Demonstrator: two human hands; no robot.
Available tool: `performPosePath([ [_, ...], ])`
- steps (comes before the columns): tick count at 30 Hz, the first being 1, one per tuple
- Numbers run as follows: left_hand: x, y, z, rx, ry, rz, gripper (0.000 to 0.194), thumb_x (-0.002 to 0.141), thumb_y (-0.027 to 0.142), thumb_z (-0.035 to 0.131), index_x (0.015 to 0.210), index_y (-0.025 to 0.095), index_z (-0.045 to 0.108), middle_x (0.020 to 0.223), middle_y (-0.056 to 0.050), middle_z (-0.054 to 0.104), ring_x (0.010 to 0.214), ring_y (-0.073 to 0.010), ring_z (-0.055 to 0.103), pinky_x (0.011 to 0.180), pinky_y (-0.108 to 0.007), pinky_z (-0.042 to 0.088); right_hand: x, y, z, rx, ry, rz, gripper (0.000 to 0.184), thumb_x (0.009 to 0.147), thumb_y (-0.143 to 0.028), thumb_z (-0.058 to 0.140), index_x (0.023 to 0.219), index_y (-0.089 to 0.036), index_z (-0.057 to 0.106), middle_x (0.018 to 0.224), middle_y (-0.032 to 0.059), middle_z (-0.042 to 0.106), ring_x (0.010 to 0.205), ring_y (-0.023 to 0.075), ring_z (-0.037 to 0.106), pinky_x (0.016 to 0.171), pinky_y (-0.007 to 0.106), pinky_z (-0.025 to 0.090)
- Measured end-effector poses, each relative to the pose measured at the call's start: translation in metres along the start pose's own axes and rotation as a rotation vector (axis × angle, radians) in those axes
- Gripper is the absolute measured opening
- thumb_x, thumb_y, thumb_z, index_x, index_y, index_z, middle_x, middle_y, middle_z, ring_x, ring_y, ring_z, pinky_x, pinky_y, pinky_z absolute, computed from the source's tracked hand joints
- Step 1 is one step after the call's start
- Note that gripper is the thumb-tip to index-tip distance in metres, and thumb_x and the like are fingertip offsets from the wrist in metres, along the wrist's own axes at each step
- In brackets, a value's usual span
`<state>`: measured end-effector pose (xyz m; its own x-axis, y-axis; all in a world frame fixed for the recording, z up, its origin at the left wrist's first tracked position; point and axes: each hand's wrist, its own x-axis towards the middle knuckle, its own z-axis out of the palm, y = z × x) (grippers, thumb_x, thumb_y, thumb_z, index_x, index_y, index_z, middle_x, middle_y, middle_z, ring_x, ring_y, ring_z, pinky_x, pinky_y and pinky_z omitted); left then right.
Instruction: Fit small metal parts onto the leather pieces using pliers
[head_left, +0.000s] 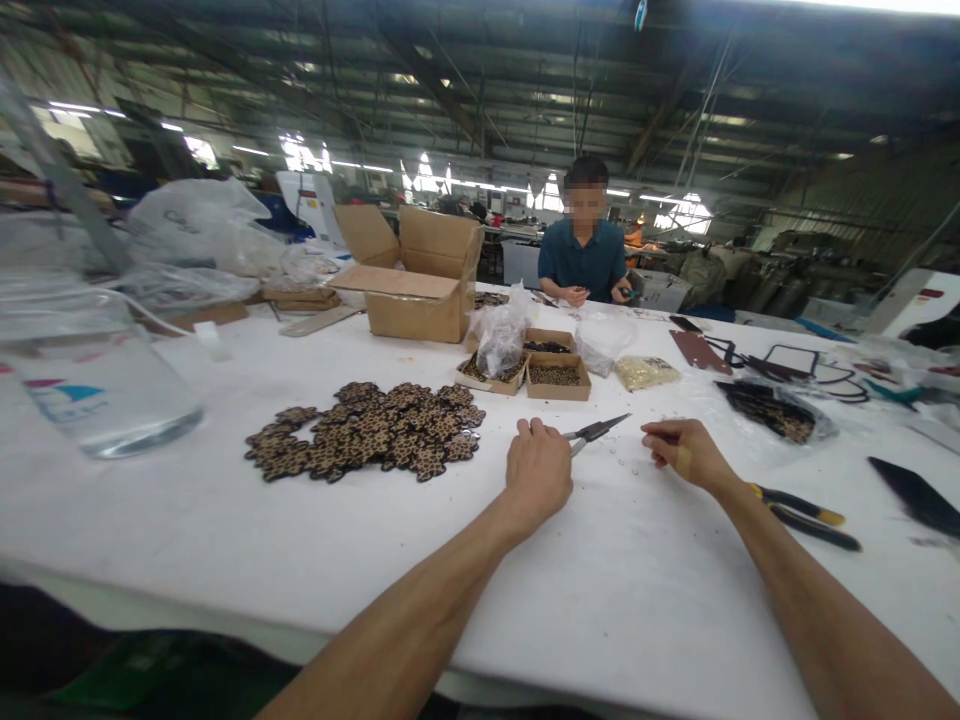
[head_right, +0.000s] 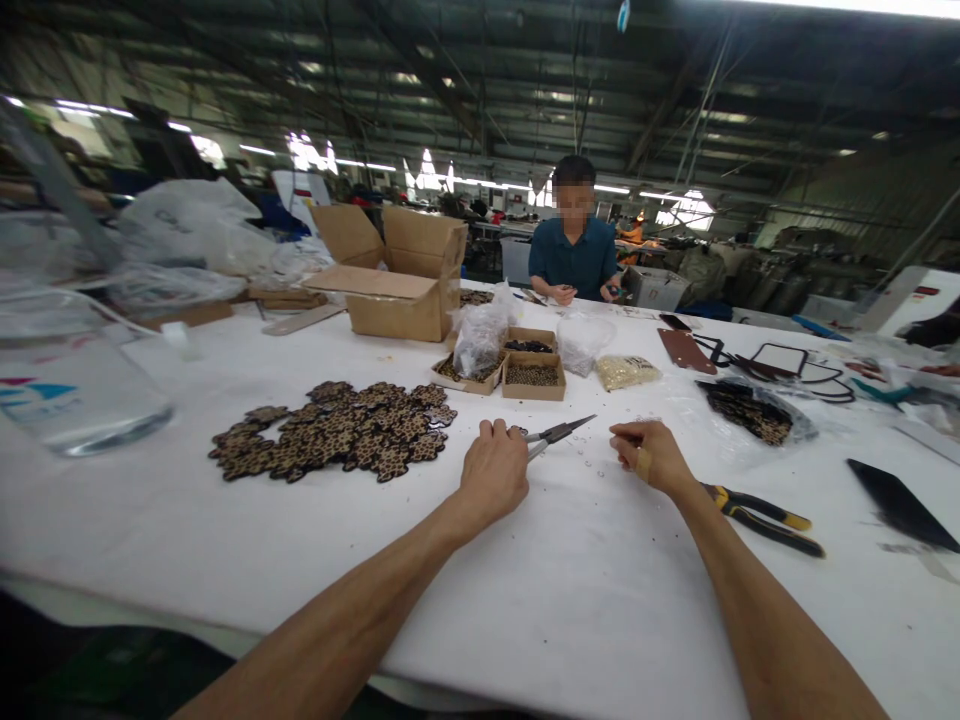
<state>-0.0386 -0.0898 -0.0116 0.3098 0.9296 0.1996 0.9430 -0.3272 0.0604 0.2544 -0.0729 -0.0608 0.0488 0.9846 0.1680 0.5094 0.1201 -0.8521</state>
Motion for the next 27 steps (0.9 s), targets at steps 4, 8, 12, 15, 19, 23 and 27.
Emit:
performPosePath([
  [4, 0.0, 0.0, -0.004, -0.011, -0.039, -0.023, 0.035, 0.082, 0.017, 0.054, 0.116, 0.011, 0.061, 0.119, -0.019, 0.056, 0.11, -0.0304, 0.054, 0.089, -0.04, 0.05, 0.006, 0.028, -0.034, -0.396, 0.18, -0.029, 0.035, 0.083, -0.04, 0.066, 0.103, -0.015, 0.079, 0.088, 0.0112, 0.08, 0.078, 0.0263, 0.074, 0.073, 0.033, 0.057],
  [8, 0.001, -0.002, -0.01, -0.034, -0.09, -0.052, 0.035, 0.083, 0.017, 0.051, 0.116, 0.012, 0.06, 0.118, -0.018, 0.055, 0.105, -0.0298, 0.06, 0.085, -0.04, 0.053, 0.011, 0.06, -0.056, -0.766, 0.168, 0.067, 0.036, 0.083, -0.04, 0.064, 0.108, -0.019, 0.08, 0.098, 0.0122, 0.08, 0.092, 0.0315, 0.074, 0.079, 0.035, 0.053],
  [12, 0.002, -0.004, -0.016, -0.082, -0.167, -0.096, 0.036, 0.085, 0.02, 0.05, 0.119, 0.014, 0.058, 0.12, -0.017, 0.056, 0.103, -0.0277, 0.065, 0.085, -0.038, 0.053, 0.015, 0.071, -0.059, -0.833, 0.093, 0.072, 0.043, 0.088, -0.046, 0.058, 0.116, -0.019, 0.078, 0.106, 0.013, 0.078, 0.095, 0.0316, 0.073, 0.079, 0.034, 0.052],
  [15, 0.003, -0.007, -0.018, -0.093, -0.172, -0.1, 0.035, 0.085, 0.021, 0.049, 0.118, 0.014, 0.058, 0.118, -0.017, 0.057, 0.1, -0.027, 0.067, 0.084, -0.037, 0.054, 0.017, 0.07, -0.057, -0.826, 0.052, 0.034, 0.04, 0.09, -0.045, 0.057, 0.113, -0.021, 0.079, 0.104, 0.0125, 0.079, 0.092, 0.0302, 0.073, 0.076, 0.033, 0.051],
  [19, 0.007, -0.013, -0.018, -0.101, -0.127, -0.125, 0.031, 0.085, 0.021, 0.048, 0.114, 0.015, 0.058, 0.113, -0.015, 0.06, 0.095, -0.0266, 0.068, 0.079, -0.036, 0.054, 0.016, 0.068, -0.053, -0.833, 0.07, -0.008, 0.035, 0.088, -0.04, 0.059, 0.108, -0.022, 0.082, 0.102, 0.013, 0.079, 0.089, 0.0318, 0.073, 0.071, 0.034, 0.049],
  [23, 0.012, -0.018, -0.016, -0.115, -0.089, -0.169, 0.027, 0.085, 0.02, 0.048, 0.109, 0.015, 0.059, 0.109, -0.015, 0.062, 0.095, -0.0277, 0.068, 0.077, -0.036, 0.053, 0.017, 0.067, -0.049, -0.806, 0.116, -0.038, 0.03, 0.086, -0.036, 0.062, 0.102, -0.024, 0.084, 0.1, 0.0129, 0.08, 0.087, 0.0324, 0.073, 0.07, 0.035, 0.048],
  [27, 0.014, -0.017, -0.014, -0.111, -0.076, -0.177, 0.025, 0.084, 0.02, 0.049, 0.107, 0.016, 0.06, 0.109, -0.014, 0.063, 0.094, -0.0275, 0.068, 0.077, -0.036, 0.053, 0.021, 0.066, -0.046, -0.75, 0.154, -0.047, 0.022, 0.083, -0.032, 0.065, 0.091, -0.026, 0.084, 0.092, 0.0099, 0.08, 0.084, 0.0303, 0.072, 0.07, 0.033, 0.048],
])
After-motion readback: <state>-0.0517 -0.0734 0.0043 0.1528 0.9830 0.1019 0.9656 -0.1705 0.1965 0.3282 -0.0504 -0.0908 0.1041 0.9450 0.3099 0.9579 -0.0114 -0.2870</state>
